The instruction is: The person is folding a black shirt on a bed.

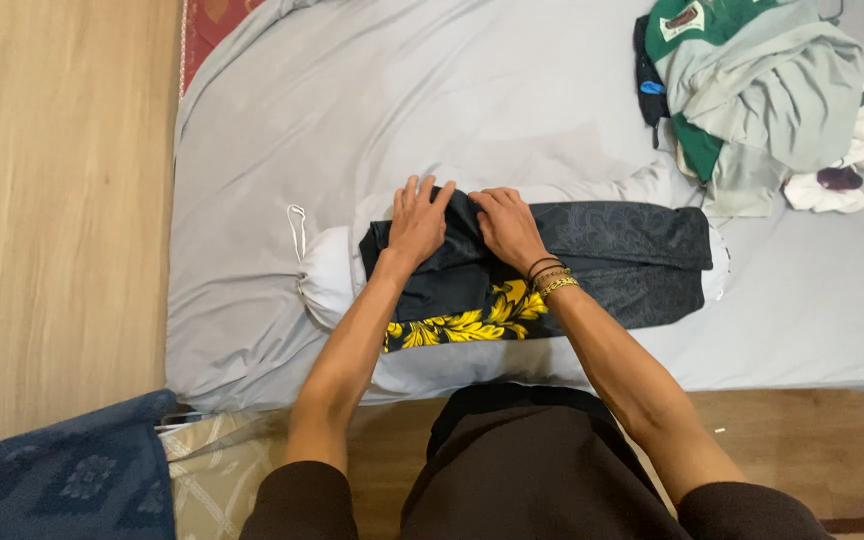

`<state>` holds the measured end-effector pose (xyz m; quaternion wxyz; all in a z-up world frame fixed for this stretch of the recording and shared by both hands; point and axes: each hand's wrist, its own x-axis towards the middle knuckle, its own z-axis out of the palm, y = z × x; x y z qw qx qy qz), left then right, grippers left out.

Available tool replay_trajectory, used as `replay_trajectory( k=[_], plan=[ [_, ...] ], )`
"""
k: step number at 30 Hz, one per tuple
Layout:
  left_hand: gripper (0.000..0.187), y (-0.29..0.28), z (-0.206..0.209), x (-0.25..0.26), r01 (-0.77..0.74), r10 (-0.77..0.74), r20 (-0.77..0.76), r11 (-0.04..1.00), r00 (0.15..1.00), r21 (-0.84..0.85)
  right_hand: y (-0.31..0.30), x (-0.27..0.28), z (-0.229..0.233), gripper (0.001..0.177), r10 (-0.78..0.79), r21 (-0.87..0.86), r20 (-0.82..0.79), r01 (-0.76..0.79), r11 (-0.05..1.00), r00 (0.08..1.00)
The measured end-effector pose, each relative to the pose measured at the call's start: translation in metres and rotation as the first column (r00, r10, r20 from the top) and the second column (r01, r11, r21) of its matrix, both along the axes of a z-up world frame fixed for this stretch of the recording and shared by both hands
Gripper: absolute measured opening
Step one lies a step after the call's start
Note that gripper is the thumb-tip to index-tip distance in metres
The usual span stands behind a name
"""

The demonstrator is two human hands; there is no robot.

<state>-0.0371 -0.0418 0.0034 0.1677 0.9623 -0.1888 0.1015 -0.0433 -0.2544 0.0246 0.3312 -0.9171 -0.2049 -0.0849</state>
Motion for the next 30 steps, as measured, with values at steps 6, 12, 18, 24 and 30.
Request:
replay_trajectory(
  k=[6,12,18,24,30],
  plan=[
    [0.057,-0.002,-0.023,0.022,0.016,-0.015,-0.060,1.000,0.998,0.018,-0.006,0.031,-0.022,0.061,0.181,0.092,-0.161,-0.168,0.981,0.970],
    [0.031,0.007,-0.023,0.032,-0.002,-0.008,-0.294,0.999,0.956,-0.032,-0.006,0.042,0.004,0.060,0.214,0.005,-0.521,-0.248,0.969,0.826],
    [0.026,0.013,-0.027,0.040,0.004,-0.011,-0.263,1.000,0.965,-0.026,-0.015,0.055,-0.024,0.039,0.210,-0.247,-0.412,-0.331,0.911,0.887],
    [0.020,0.016,-0.018,0.045,-0.025,0.019,-0.343,1.000,0.939,-0.012,-0.027,0.073,-0.036,0.038,0.126,-0.317,-0.569,-0.359,0.878,0.813],
    [0.030,0.024,-0.032,0.047,-0.039,0.069,-0.488,0.997,0.870,0.072,-0.038,0.081,-0.026,0.037,0.210,-0.135,-0.612,-0.362,0.922,0.763]
  ],
)
